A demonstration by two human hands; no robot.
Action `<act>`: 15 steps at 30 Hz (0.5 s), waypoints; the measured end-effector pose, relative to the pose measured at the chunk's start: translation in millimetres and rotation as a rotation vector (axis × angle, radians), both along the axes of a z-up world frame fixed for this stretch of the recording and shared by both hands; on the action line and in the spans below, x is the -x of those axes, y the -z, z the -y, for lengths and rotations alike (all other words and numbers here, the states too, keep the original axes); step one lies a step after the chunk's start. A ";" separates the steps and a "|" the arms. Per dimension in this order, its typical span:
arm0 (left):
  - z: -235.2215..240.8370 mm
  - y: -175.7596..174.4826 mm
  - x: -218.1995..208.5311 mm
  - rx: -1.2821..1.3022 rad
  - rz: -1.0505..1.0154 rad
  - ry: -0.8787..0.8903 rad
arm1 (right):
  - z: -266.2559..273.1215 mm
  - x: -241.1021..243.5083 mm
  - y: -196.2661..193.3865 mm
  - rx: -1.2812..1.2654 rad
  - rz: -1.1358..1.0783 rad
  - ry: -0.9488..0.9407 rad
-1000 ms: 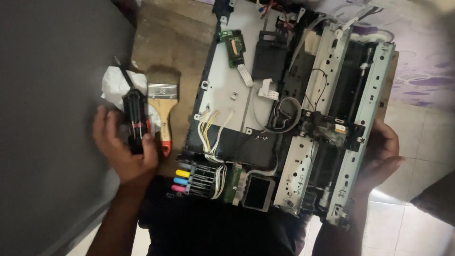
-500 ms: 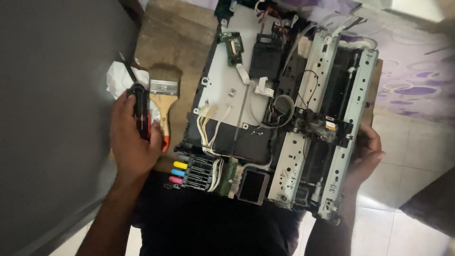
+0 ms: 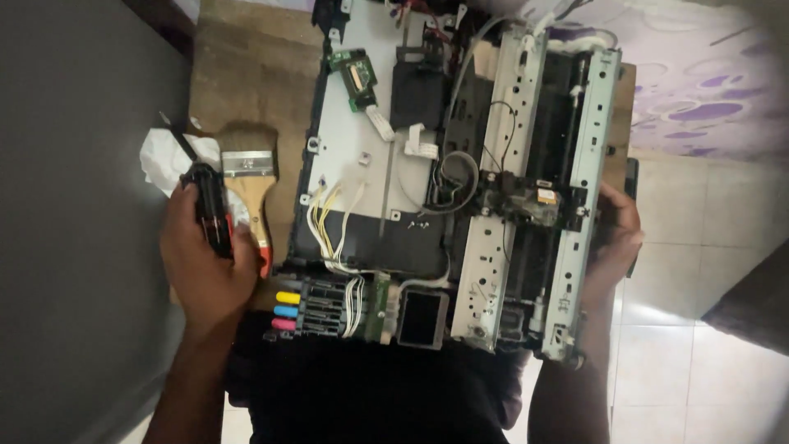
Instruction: The person removes a small mechanical component from the interior of a disassembled printer, detaches a wire from it, and then reinserts the component back into the printer chassis.
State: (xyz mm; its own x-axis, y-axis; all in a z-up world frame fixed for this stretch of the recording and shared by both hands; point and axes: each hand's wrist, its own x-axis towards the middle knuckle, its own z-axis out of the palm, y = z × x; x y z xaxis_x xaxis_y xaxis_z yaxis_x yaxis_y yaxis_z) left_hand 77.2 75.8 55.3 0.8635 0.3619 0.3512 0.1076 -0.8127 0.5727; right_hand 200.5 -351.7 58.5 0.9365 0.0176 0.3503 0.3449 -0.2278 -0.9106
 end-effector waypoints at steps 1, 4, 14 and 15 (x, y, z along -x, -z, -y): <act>0.3 -1.7 -0.2 -0.003 0.017 0.024 | -0.6 1.1 -1.2 -0.024 -0.044 0.028; -0.9 -4.4 3.0 0.008 0.056 0.072 | 5.7 7.8 -8.0 -0.183 -0.081 0.017; 3.4 -49.6 8.1 -0.101 0.087 0.058 | 35.8 39.2 -34.6 -0.257 -0.147 0.162; 0.6 -42.7 4.4 -0.115 0.091 0.026 | 21.8 38.8 -34.5 -0.268 -0.147 0.128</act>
